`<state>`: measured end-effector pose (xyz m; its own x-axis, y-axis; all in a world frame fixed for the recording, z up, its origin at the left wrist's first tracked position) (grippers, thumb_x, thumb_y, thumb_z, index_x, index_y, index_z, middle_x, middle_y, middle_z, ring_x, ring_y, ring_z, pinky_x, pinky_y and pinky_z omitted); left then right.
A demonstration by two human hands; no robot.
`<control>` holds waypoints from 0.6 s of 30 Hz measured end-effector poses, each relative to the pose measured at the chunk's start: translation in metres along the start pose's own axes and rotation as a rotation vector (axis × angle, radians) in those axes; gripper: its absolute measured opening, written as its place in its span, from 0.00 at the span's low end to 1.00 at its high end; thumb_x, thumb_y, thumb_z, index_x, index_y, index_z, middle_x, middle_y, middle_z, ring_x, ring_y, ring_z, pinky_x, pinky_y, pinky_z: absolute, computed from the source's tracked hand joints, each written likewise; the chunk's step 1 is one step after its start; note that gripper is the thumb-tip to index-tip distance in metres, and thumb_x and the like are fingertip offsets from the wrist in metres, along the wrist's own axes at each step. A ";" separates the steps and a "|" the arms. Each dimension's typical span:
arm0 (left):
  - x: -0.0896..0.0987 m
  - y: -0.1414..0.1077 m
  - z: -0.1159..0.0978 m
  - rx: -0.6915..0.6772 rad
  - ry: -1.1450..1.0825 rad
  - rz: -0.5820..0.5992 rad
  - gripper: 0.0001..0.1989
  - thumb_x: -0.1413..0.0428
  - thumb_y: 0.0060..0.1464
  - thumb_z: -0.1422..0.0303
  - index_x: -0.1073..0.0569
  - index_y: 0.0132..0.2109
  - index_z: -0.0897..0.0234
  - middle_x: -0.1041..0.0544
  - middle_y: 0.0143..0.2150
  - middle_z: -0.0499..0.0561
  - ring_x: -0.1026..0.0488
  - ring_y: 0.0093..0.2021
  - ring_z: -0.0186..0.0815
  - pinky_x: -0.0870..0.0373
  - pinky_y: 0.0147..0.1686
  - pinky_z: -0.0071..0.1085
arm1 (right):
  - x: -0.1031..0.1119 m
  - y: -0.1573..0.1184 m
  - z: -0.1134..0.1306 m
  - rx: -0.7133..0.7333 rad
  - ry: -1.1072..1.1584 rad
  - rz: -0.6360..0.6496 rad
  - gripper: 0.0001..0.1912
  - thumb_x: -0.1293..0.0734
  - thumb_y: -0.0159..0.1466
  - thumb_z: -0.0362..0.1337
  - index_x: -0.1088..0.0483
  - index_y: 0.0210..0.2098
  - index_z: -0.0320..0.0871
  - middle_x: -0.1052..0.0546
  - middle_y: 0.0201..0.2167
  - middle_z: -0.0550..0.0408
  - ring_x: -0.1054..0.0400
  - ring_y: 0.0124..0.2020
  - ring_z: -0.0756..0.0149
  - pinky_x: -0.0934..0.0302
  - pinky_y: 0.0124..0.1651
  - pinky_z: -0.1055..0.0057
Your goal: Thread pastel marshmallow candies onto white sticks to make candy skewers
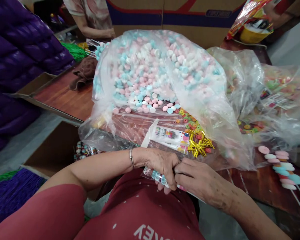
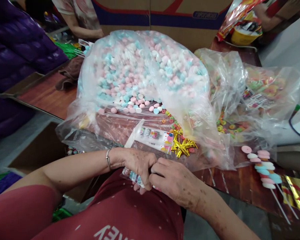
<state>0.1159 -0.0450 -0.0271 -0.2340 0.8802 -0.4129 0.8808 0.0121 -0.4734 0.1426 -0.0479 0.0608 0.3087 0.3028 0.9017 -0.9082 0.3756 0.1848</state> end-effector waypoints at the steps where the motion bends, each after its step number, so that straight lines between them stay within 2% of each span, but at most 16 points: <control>1: -0.001 0.000 0.001 0.009 -0.006 0.008 0.04 0.37 0.39 0.71 0.24 0.22 0.65 0.23 0.20 0.50 0.27 0.19 0.33 0.30 0.20 0.27 | -0.001 0.001 0.003 0.003 0.017 0.015 0.17 0.45 0.72 0.36 0.30 0.31 0.44 0.26 0.30 0.57 0.35 0.33 0.70 0.36 0.35 0.74; 9: 0.006 0.008 0.004 0.045 -0.077 -0.068 0.05 0.37 0.37 0.72 0.26 0.23 0.65 0.24 0.19 0.49 0.27 0.19 0.36 0.30 0.19 0.30 | 0.000 -0.009 -0.004 -0.163 -0.112 -0.091 0.20 0.48 0.72 0.32 0.31 0.28 0.44 0.30 0.25 0.55 0.35 0.29 0.68 0.38 0.30 0.72; 11: 0.008 0.011 0.002 0.031 -0.041 -0.081 0.04 0.38 0.40 0.74 0.27 0.24 0.66 0.24 0.19 0.49 0.26 0.20 0.36 0.29 0.20 0.31 | -0.002 -0.010 -0.005 -0.153 -0.148 -0.094 0.20 0.48 0.71 0.31 0.32 0.27 0.45 0.30 0.25 0.54 0.35 0.28 0.67 0.38 0.30 0.71; 13: 0.011 0.012 -0.004 -0.020 0.119 -0.124 0.05 0.40 0.43 0.75 0.27 0.23 0.66 0.23 0.20 0.50 0.25 0.21 0.37 0.27 0.22 0.32 | -0.007 -0.009 -0.002 -0.102 -0.205 -0.095 0.20 0.48 0.69 0.28 0.33 0.27 0.46 0.30 0.25 0.53 0.35 0.27 0.66 0.38 0.31 0.69; 14: 0.014 0.010 -0.009 -0.065 0.273 -0.198 0.05 0.40 0.44 0.75 0.27 0.23 0.67 0.23 0.21 0.51 0.25 0.22 0.38 0.26 0.23 0.33 | -0.008 -0.009 0.000 -0.079 -0.250 -0.109 0.19 0.48 0.68 0.27 0.33 0.27 0.46 0.30 0.25 0.52 0.35 0.27 0.64 0.38 0.31 0.68; 16: 0.022 0.002 -0.026 -0.157 0.600 -0.422 0.04 0.41 0.46 0.76 0.26 0.26 0.68 0.21 0.26 0.55 0.23 0.27 0.41 0.25 0.27 0.34 | -0.008 -0.009 0.000 -0.084 -0.378 -0.146 0.17 0.46 0.67 0.26 0.31 0.30 0.47 0.29 0.26 0.49 0.35 0.27 0.61 0.39 0.32 0.64; 17: 0.023 -0.004 -0.035 -0.199 0.733 -0.553 0.02 0.42 0.48 0.77 0.25 0.29 0.69 0.21 0.29 0.58 0.22 0.31 0.43 0.25 0.29 0.36 | -0.007 -0.009 -0.002 -0.106 -0.454 -0.173 0.15 0.45 0.66 0.27 0.31 0.31 0.47 0.29 0.25 0.48 0.35 0.27 0.60 0.40 0.31 0.62; 18: 0.023 -0.012 -0.044 -0.241 0.845 -0.691 0.05 0.45 0.50 0.77 0.24 0.34 0.70 0.21 0.32 0.61 0.22 0.34 0.45 0.26 0.31 0.37 | -0.004 -0.010 -0.005 -0.138 -0.526 -0.202 0.13 0.43 0.66 0.29 0.32 0.31 0.47 0.30 0.25 0.47 0.35 0.27 0.59 0.41 0.31 0.61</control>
<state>0.1181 -0.0034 0.0034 -0.4297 0.6872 0.5858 0.7477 0.6345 -0.1957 0.1515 -0.0485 0.0538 0.2583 -0.2498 0.9332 -0.7897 0.5019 0.3529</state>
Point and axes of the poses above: each hand's wrist, its own y-axis towards the middle knuckle, its own x-axis out of the back of the hand, z = x × y, the point moved 9 cm from there along y, towards the middle knuckle
